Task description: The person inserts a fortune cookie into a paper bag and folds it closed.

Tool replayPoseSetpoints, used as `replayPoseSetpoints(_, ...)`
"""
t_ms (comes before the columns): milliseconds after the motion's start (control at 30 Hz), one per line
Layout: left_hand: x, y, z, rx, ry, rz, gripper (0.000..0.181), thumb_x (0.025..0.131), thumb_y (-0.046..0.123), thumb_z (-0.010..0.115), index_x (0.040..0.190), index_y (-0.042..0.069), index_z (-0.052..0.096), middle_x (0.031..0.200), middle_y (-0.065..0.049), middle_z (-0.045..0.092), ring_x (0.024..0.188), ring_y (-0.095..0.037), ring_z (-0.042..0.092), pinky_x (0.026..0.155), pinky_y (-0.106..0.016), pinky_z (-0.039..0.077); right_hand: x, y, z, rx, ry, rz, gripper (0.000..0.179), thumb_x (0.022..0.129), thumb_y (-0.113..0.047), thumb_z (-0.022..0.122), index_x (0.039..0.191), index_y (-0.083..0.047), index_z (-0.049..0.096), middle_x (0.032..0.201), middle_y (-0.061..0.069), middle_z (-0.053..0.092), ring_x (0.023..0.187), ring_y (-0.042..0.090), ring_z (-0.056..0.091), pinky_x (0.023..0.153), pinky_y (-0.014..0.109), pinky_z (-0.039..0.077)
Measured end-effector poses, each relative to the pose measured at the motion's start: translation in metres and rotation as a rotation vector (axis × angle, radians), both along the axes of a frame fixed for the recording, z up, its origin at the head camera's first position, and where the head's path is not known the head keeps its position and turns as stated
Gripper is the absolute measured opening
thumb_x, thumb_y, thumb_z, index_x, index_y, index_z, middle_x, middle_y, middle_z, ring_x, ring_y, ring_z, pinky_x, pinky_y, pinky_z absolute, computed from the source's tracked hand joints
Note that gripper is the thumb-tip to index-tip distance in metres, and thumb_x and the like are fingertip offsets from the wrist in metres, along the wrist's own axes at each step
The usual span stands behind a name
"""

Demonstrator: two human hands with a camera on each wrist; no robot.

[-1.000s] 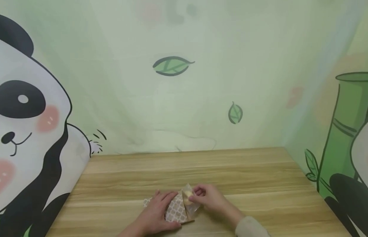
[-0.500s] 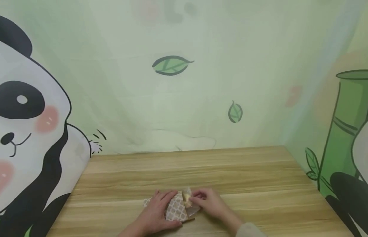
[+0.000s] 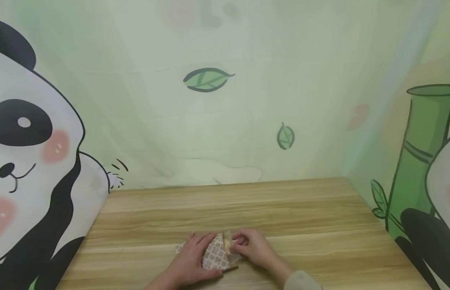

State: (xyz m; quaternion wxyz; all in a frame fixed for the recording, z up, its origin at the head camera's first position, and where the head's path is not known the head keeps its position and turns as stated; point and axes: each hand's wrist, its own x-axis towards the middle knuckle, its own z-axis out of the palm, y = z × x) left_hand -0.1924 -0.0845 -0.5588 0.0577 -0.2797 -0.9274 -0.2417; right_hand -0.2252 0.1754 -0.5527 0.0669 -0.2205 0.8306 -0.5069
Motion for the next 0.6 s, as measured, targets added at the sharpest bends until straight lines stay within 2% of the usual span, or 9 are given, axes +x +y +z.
replayPoseSetpoints(133, -0.002, 0.001, 0.001, 0.001, -0.011, 0.015, 0.100, 0.077, 0.069, 0.084, 0.152, 0.009, 0.055, 0.146, -0.008, 0.062, 0.138, -0.029, 0.057, 0.124, -0.065, 0.033, -0.002, -0.007, 0.001, 0.003, -0.002, -0.017, 0.023, 0.092, -0.011, 0.084, 0.110, -0.001, 0.075, 0.088, 0.002, 0.076, 0.074, 0.008, 0.069, 0.065, 0.021, 0.059)
replayPoseSetpoints(300, -0.002, 0.003, 0.003, -0.010, -0.030, 0.018, 0.101, 0.076, 0.068, 0.085, 0.152, 0.008, 0.055, 0.147, -0.010, 0.062, 0.138, -0.030, 0.056, 0.124, -0.064, 0.033, -0.002, -0.003, 0.006, 0.007, -0.026, 0.013, 0.027, 0.091, -0.010, 0.084, 0.112, 0.004, 0.074, 0.090, 0.005, 0.076, 0.076, 0.009, 0.070, 0.069, 0.022, 0.061)
replayPoseSetpoints(467, -0.001, 0.002, 0.001, -0.026, -0.026, 0.008, 0.102, 0.076, 0.068, 0.085, 0.153, 0.009, 0.054, 0.149, -0.010, 0.061, 0.139, -0.031, 0.056, 0.124, -0.065, 0.032, -0.002, 0.010, 0.018, -0.048, -0.103, 0.037, 0.030, 0.096, -0.010, 0.079, 0.117, 0.011, 0.072, 0.098, 0.013, 0.078, 0.085, 0.016, 0.075, 0.075, 0.026, 0.064)
replayPoseSetpoints(600, -0.001, 0.001, -0.001, -0.037, -0.022, 0.002, 0.102, 0.076, 0.069, 0.084, 0.154, 0.011, 0.053, 0.150, -0.009, 0.059, 0.140, -0.031, 0.055, 0.124, -0.064, 0.033, -0.001, 0.014, 0.022, -0.103, -0.173, 0.088, 0.032, 0.099, -0.009, 0.075, 0.120, 0.015, 0.070, 0.104, 0.022, 0.079, 0.091, 0.023, 0.079, 0.081, 0.029, 0.065)
